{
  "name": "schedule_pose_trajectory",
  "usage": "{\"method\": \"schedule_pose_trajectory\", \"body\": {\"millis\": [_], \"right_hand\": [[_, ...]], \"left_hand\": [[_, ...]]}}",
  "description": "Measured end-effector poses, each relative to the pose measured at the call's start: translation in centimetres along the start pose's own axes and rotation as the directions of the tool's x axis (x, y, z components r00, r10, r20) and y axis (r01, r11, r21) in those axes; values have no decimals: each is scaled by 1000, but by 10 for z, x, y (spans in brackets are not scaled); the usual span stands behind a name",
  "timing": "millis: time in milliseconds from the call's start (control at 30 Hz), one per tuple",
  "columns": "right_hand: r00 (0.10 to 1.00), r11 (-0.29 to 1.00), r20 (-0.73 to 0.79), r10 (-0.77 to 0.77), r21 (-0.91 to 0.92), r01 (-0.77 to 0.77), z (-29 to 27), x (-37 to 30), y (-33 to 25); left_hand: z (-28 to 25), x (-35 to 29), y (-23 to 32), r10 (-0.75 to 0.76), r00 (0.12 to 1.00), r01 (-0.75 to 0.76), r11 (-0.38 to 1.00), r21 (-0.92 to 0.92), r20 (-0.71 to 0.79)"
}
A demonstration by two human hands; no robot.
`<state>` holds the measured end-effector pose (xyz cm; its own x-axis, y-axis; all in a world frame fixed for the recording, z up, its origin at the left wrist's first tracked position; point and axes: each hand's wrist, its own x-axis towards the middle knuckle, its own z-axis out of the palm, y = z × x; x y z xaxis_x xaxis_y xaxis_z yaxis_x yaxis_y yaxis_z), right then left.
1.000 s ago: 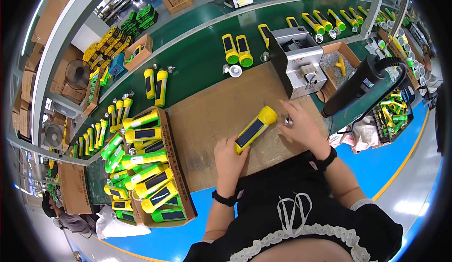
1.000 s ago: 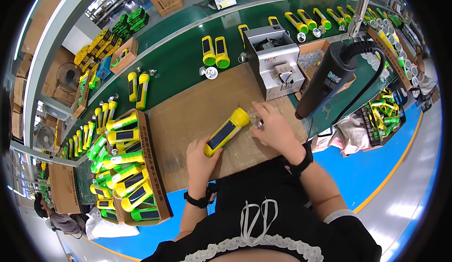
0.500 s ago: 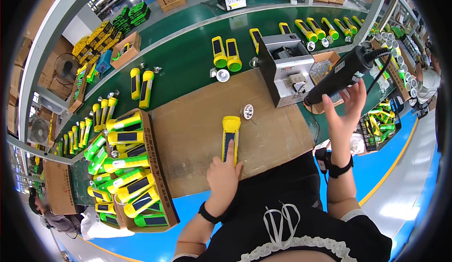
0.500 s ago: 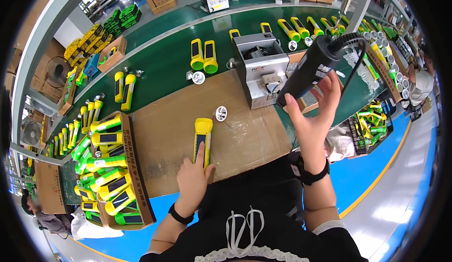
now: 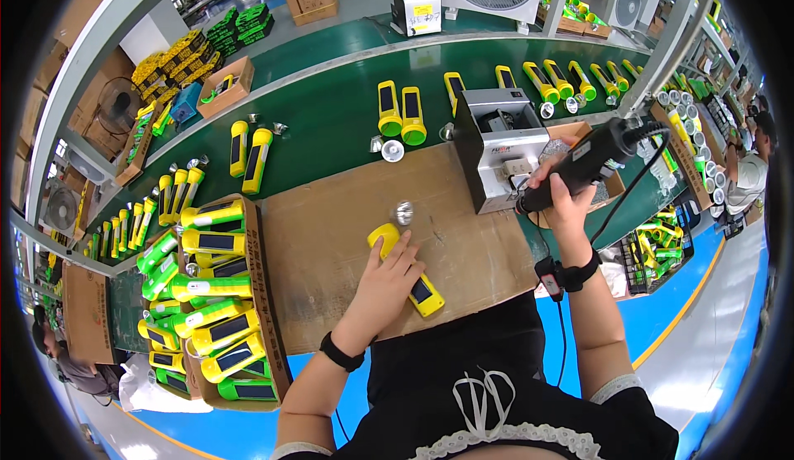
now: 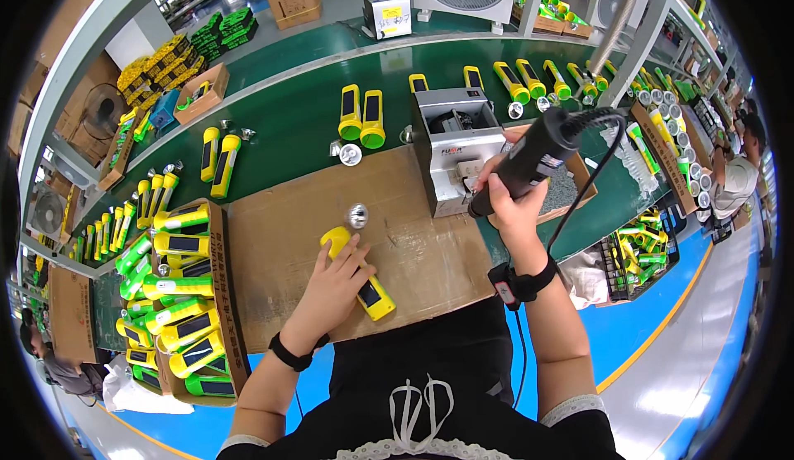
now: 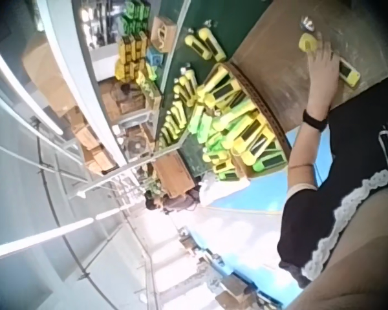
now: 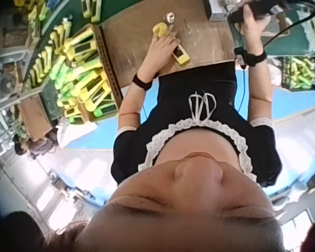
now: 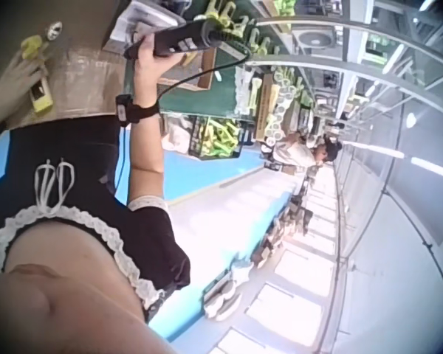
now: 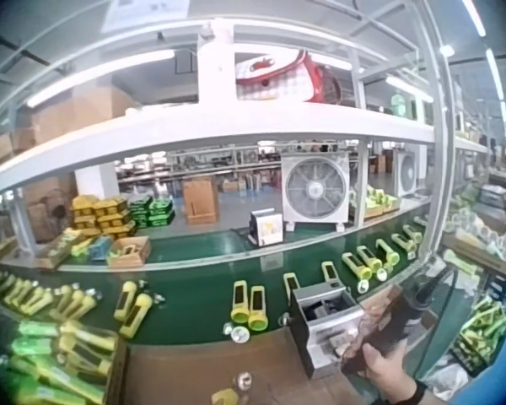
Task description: The recorder uses a power screwdriver to assemble components of solar-powered flashlights at a factory station.
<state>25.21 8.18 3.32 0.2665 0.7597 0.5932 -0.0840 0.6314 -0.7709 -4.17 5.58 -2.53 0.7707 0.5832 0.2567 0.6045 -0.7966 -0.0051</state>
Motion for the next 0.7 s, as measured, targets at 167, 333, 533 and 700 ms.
{"method": "schedule_pose_trajectory", "body": {"millis": [167, 333, 533, 700], "right_hand": [[959, 977, -197, -206, -103, 189, 10, 16, -15], [963, 975, -190, -189, -155, 161, 6, 30, -3], [990, 961, -122, -65, -277, 29, 12, 40, -1], [995, 986, -47, 86, -137, -92, 9, 28, -7]], "left_hand": [[13, 14, 10, -192, 981, 194, 976, -103, 21], [35, 31, 28, -335, 940, 340, 934, -115, 57], [44, 42, 41, -309, 947, 288, 938, -193, -88], [49, 47, 43, -423, 905, 383, 857, -345, -44]]}}
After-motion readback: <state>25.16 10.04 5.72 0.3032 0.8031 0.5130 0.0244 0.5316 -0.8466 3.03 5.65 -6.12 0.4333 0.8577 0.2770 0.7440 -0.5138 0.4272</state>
